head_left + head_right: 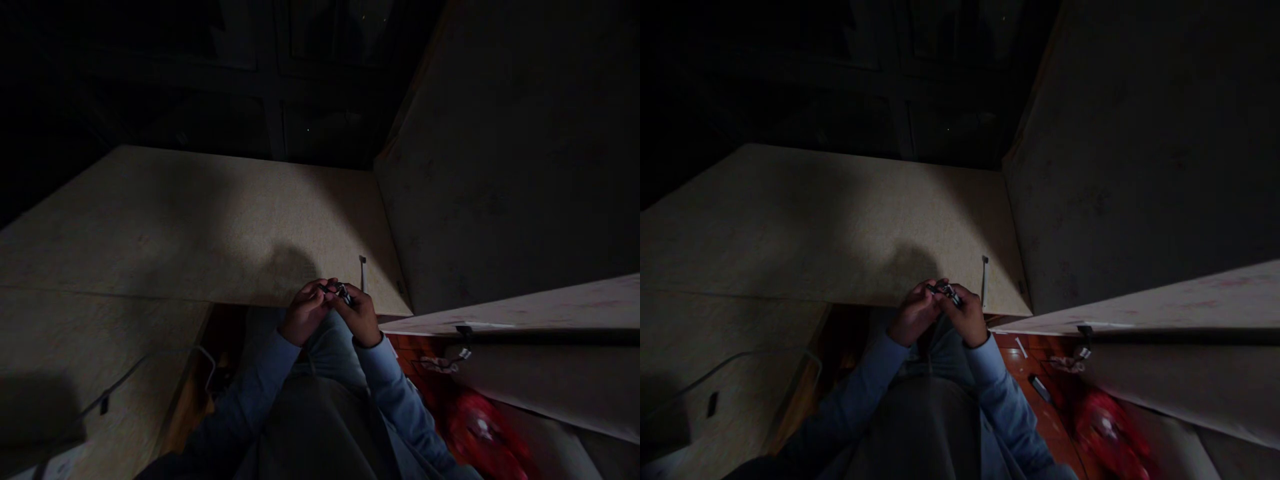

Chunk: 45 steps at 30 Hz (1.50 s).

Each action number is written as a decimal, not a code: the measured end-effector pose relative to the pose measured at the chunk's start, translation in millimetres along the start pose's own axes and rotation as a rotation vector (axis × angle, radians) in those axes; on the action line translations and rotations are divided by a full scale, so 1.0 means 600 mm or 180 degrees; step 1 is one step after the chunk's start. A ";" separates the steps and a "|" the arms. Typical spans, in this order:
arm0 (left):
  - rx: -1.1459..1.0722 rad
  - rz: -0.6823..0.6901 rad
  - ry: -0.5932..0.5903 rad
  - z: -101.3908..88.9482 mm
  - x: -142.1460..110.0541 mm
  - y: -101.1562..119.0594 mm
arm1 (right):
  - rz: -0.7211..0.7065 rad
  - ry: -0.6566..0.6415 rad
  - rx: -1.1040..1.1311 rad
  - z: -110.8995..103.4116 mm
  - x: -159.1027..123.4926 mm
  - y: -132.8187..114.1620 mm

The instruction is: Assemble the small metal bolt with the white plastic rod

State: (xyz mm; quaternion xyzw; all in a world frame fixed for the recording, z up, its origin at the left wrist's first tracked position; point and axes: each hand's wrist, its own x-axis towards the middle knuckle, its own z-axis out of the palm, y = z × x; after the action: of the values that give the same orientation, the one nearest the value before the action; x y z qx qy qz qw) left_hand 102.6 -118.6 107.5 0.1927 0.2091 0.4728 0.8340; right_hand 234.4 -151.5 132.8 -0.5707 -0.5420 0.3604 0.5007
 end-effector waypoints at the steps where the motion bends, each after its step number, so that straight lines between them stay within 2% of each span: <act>1: -0.0039 -0.0009 -0.0011 0.001 -0.001 0.000 | -0.0047 -0.0021 -0.0018 -0.004 0.000 0.000; 5: 0.0079 -0.0097 0.0040 0.003 -0.006 0.004 | -0.0363 -0.0321 -0.0175 -0.024 0.006 -0.003; 11: 0.0252 -0.0082 0.0220 0.019 -0.011 0.012 | -0.1122 -0.0616 -0.0736 -0.048 0.014 0.006; 15: 0.0316 -0.0044 0.0270 0.029 -0.015 0.013 | -0.1478 -0.0616 -0.1091 -0.053 0.014 0.015; 20: 0.0347 -0.0047 0.0120 0.030 -0.017 0.008 | -0.1846 -0.0527 -0.1474 -0.061 0.013 0.021; 24: 0.0421 -0.0182 -0.0004 0.024 -0.016 0.009 | -0.2152 -0.0410 -0.1752 -0.071 0.015 0.021; 28: 0.0633 -0.0408 -0.0079 0.016 -0.013 0.018 | -0.2311 -0.0492 -0.1958 -0.079 0.014 0.022; 32: 0.0800 -0.0490 -0.0074 0.011 -0.013 0.024 | -0.2303 -0.0566 -0.2019 -0.080 0.012 0.027; 35: 0.0736 -0.0436 -0.0100 0.011 -0.014 0.024 | -0.2162 -0.0514 -0.1716 -0.077 0.007 0.024; 40: 0.0604 -0.0156 -0.0052 0.016 -0.016 0.026 | -0.1369 -0.0225 -0.0786 -0.072 -0.013 0.006; 45: 0.0728 0.0193 0.0067 0.026 -0.024 0.028 | -0.0605 0.0010 -0.0235 -0.059 -0.040 0.007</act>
State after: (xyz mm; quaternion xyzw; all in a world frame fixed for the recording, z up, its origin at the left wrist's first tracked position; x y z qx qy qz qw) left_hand 92.6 -124.8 131.8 0.2879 0.2645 0.4728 0.7897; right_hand 265.6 -181.0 134.2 -0.5353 -0.6058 0.2902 0.5121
